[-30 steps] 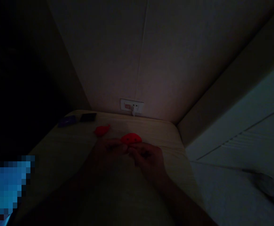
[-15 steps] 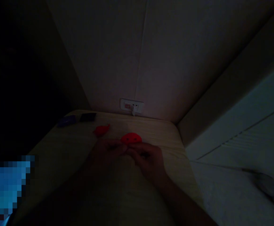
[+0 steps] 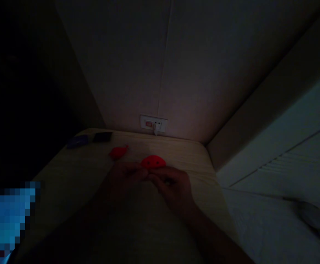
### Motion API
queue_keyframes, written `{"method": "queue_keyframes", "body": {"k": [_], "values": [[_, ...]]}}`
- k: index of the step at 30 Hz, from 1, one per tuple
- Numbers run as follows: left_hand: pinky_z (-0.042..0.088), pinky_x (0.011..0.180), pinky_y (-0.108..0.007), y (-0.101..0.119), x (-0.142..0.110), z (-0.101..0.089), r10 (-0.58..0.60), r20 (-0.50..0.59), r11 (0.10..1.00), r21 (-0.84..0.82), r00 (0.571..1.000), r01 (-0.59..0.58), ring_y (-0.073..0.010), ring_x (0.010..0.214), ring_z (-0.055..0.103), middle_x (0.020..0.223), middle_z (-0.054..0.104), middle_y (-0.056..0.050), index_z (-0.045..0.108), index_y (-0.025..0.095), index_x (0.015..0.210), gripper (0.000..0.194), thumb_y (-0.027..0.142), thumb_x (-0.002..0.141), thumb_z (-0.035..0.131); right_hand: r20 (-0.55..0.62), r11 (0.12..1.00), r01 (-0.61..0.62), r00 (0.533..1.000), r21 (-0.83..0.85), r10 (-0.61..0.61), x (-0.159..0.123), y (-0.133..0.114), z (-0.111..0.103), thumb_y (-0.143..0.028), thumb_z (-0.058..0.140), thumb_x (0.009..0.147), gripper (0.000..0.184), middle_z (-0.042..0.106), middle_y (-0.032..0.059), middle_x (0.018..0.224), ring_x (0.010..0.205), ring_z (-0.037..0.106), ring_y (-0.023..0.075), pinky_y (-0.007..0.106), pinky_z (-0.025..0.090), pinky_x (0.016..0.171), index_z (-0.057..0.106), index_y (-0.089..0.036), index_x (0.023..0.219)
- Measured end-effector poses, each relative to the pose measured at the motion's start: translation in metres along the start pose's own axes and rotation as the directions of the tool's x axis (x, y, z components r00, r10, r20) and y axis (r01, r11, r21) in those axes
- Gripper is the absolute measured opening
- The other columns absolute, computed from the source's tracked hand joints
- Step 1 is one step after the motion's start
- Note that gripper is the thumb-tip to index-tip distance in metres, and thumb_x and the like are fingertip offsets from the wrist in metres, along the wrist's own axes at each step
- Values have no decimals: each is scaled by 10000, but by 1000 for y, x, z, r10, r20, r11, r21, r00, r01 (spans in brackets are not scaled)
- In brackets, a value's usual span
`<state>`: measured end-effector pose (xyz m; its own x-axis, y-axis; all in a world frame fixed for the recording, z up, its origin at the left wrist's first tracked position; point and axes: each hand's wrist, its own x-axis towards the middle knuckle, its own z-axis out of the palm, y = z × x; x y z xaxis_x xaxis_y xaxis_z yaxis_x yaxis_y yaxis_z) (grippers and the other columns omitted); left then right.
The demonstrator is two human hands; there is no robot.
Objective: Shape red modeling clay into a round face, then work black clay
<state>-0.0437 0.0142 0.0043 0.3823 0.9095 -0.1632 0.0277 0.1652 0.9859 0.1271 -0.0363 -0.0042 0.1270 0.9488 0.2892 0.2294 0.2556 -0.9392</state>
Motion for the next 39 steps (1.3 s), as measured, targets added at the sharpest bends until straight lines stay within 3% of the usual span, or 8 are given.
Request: {"method": "queue_keyframes", "body": {"k": [16, 20, 26, 39], "values": [[523, 760, -318, 4, -1, -1, 36, 2, 999, -1, 999, -36, -232, 822, 734, 839, 813, -60, 801, 183, 771, 176, 350, 772, 744, 6, 998, 53, 999, -21, -52, 0, 4, -1, -234, 818, 812, 114, 794, 14, 773, 611, 675, 138, 221, 524, 549, 840, -282, 913], [530, 773, -314, 4, -1, 0, 39, 21, 999, -2, 999, -39, -230, 839, 741, 847, 815, -58, 800, 185, 774, 171, 342, 790, 734, -10, 1000, 19, 1000, -10, -19, -1, 5, -1, -243, 835, 788, 148, 752, 1, 683, 553, 637, 119, 199, 493, 506, 831, -262, 936], [533, 769, -320, 6, -2, 1, 16, -5, 1000, 3, 1000, -16, -238, 838, 739, 860, 815, -78, 801, 163, 801, 187, 340, 778, 745, -3, 999, -38, 999, 2, 38, -2, 3, -1, -289, 813, 822, 62, 780, 23, 717, 512, 626, 116, 205, 489, 471, 832, -244, 861], [511, 729, -329, 4, -1, 2, 10, -37, 1000, 13, 999, -10, -248, 799, 722, 811, 804, -93, 801, 149, 777, 267, 400, 793, 712, -30, 999, -52, 998, 8, 52, -1, -5, 1, -259, 802, 804, 93, 775, 24, 672, 456, 610, 105, 184, 494, 418, 821, -217, 885]]}}
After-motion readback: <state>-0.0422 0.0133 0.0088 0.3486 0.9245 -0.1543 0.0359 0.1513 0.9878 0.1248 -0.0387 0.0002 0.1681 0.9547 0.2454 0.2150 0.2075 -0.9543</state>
